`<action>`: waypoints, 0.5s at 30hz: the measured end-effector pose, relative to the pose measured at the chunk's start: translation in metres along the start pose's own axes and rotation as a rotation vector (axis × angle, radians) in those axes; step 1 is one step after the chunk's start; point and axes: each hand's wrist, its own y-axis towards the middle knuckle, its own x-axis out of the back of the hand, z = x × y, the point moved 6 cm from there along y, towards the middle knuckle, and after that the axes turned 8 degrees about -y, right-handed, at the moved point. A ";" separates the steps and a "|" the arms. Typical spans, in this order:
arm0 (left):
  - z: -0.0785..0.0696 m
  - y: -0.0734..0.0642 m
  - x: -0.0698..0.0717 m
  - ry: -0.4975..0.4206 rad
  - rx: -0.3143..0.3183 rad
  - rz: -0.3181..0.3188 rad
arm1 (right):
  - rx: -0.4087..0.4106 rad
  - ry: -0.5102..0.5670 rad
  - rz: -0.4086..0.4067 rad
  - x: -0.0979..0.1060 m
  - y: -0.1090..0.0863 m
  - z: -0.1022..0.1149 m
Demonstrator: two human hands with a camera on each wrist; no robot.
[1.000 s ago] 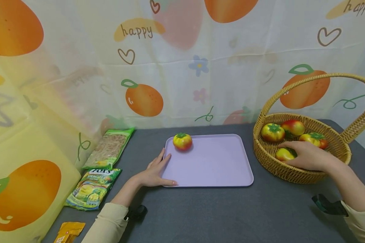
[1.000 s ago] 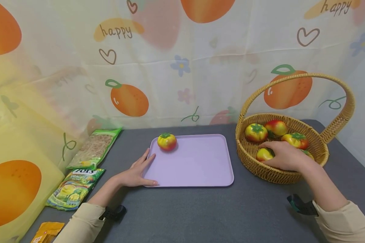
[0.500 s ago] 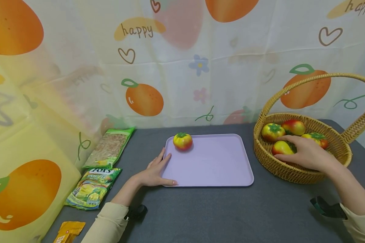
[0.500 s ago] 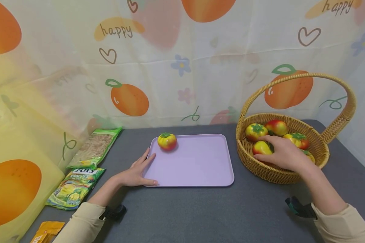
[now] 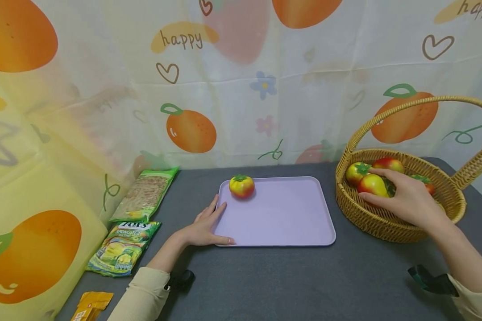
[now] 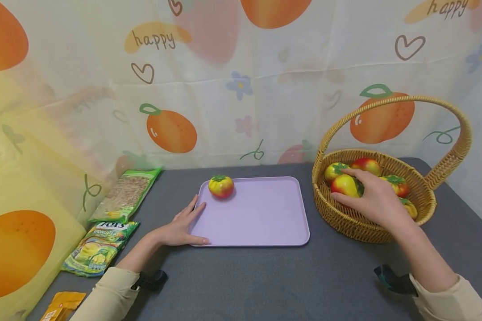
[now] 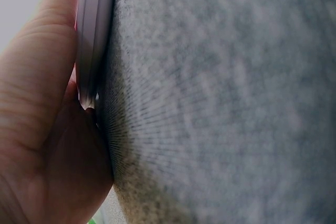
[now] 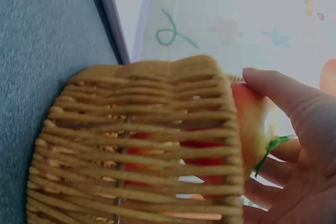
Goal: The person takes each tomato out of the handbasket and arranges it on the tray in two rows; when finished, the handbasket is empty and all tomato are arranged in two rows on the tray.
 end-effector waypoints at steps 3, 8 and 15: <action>-0.001 0.000 0.000 0.002 -0.002 0.002 | -0.015 0.001 -0.024 0.003 -0.001 0.004; -0.001 0.000 0.000 0.003 -0.009 0.004 | -0.020 0.018 -0.053 0.007 -0.005 0.015; 0.000 0.000 0.000 -0.009 -0.001 0.007 | 0.048 0.041 -0.079 0.010 -0.007 0.037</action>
